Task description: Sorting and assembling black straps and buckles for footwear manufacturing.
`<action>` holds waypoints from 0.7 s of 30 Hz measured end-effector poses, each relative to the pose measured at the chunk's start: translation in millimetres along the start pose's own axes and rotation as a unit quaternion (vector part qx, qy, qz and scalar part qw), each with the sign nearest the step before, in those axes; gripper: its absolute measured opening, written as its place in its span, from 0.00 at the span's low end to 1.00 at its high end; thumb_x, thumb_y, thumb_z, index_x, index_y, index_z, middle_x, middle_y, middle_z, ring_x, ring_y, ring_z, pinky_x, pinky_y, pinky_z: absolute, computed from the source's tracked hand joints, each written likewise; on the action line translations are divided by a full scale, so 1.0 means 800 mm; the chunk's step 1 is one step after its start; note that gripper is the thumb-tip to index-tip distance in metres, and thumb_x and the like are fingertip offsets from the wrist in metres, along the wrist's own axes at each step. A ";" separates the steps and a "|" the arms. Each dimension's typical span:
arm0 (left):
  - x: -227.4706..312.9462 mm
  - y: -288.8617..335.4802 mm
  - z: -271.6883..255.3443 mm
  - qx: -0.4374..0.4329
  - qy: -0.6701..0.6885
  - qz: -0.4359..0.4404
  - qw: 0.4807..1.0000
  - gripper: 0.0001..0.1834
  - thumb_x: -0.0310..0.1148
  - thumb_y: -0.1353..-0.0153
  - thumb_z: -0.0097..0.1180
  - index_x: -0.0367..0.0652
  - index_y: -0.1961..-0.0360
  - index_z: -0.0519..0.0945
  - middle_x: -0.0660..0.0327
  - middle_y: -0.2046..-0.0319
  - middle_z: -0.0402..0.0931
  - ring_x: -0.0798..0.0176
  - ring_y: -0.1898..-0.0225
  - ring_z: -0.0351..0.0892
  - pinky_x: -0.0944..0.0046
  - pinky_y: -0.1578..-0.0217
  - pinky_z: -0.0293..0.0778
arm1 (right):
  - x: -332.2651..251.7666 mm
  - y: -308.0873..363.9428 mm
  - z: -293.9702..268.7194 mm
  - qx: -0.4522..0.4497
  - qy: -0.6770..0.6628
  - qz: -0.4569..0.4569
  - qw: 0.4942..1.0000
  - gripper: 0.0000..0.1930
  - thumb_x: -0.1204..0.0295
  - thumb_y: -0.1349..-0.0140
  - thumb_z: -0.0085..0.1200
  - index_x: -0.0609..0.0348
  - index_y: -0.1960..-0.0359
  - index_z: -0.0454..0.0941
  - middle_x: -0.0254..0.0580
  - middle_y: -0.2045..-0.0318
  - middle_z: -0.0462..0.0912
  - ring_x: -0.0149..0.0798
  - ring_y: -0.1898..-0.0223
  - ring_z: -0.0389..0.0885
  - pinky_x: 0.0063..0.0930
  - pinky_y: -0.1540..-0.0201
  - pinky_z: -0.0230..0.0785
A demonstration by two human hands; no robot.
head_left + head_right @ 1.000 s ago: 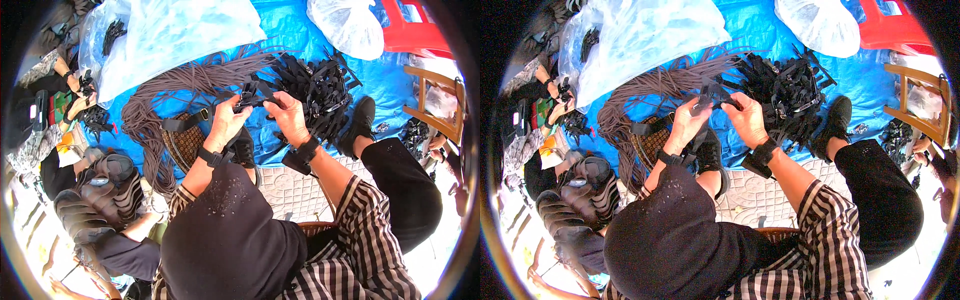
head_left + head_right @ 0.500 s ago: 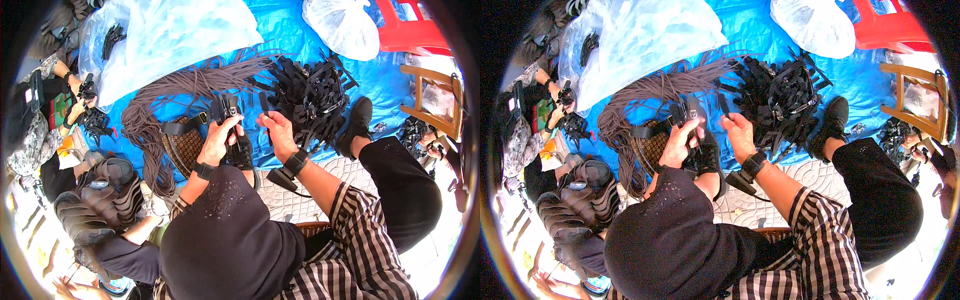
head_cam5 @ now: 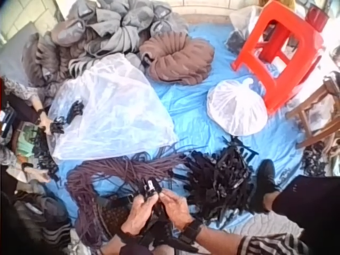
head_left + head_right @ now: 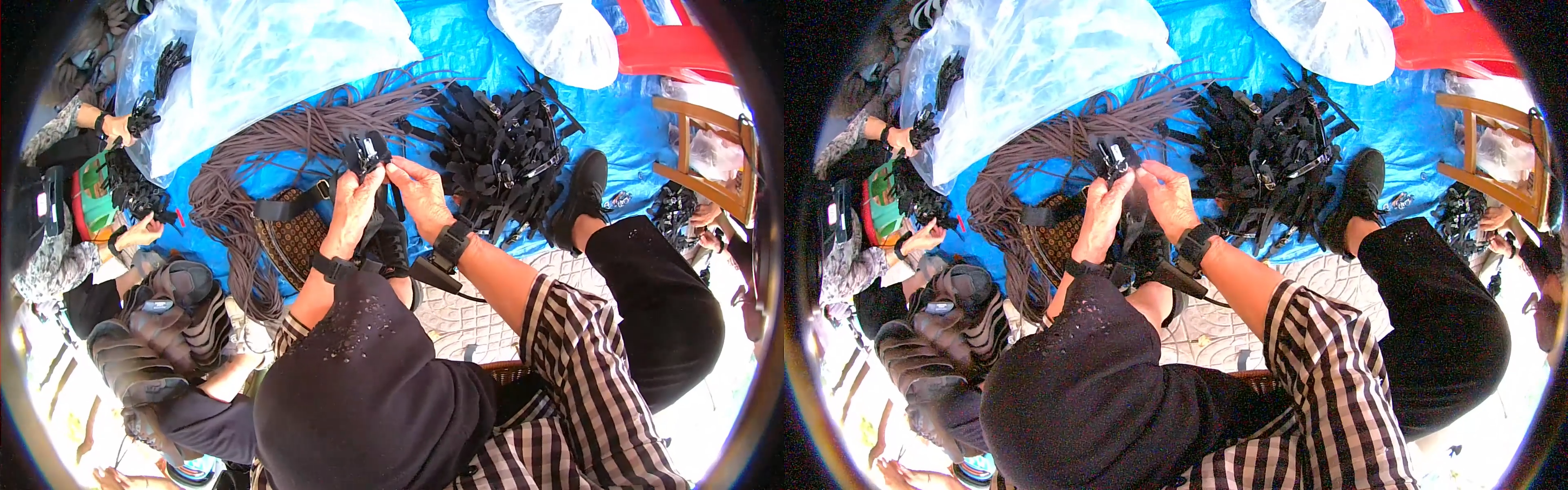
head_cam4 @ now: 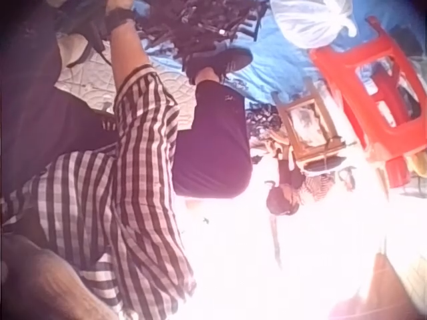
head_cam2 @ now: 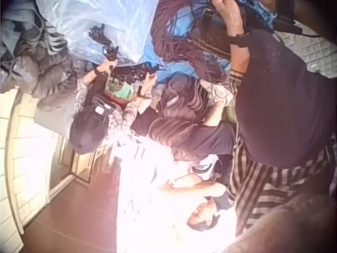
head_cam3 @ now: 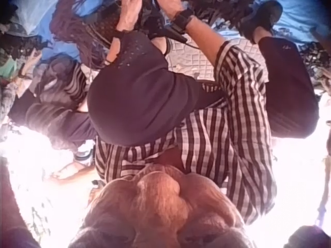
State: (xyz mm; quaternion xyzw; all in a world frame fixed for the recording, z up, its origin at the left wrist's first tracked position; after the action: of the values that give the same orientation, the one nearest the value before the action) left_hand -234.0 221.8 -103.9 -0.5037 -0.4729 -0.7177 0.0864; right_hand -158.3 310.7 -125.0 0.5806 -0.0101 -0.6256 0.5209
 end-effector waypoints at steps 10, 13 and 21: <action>-0.010 -0.010 -0.007 0.071 0.246 -0.087 0.963 0.05 0.33 0.43 0.48 0.44 0.71 0.69 0.67 0.84 0.65 0.75 0.89 0.60 0.74 0.89 0.54 | -0.009 -0.047 -0.010 -0.013 0.521 -0.287 0.803 0.14 0.61 0.42 0.44 0.61 0.71 0.74 0.54 0.72 0.78 0.53 0.69 0.78 0.42 0.67 0.69; -0.003 -0.004 -0.015 0.096 0.236 -0.105 0.961 0.08 0.36 0.44 0.52 0.44 0.75 0.71 0.71 0.87 0.61 0.76 0.90 0.56 0.74 0.89 0.50 | -0.037 -0.084 -0.017 0.104 0.525 -0.109 0.838 0.17 0.57 0.47 0.51 0.60 0.67 0.75 0.52 0.71 0.79 0.53 0.65 0.77 0.40 0.64 0.69; -0.001 -0.013 0.004 0.066 0.209 -0.063 0.974 0.05 0.29 0.46 0.54 0.41 0.68 0.76 0.72 0.88 0.61 0.77 0.90 0.56 0.74 0.89 0.51 | -0.034 -0.135 -0.081 0.048 0.435 -0.017 0.899 0.08 0.69 0.51 0.52 0.60 0.73 0.79 0.46 0.75 0.81 0.38 0.73 0.79 0.31 0.71 0.72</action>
State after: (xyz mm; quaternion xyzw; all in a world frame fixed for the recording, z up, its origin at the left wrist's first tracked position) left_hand -237.9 229.8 -110.2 -0.3048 -0.5215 -0.7784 0.1707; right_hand -185.2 416.4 -193.6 0.8191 0.1978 -0.3187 0.4341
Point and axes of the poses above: each hand's wrist, its own y-axis away from the middle knuckle, its own z-axis out of the palm, x = y × z, the point moved 1 cm from there along -y, towards the middle knuckle
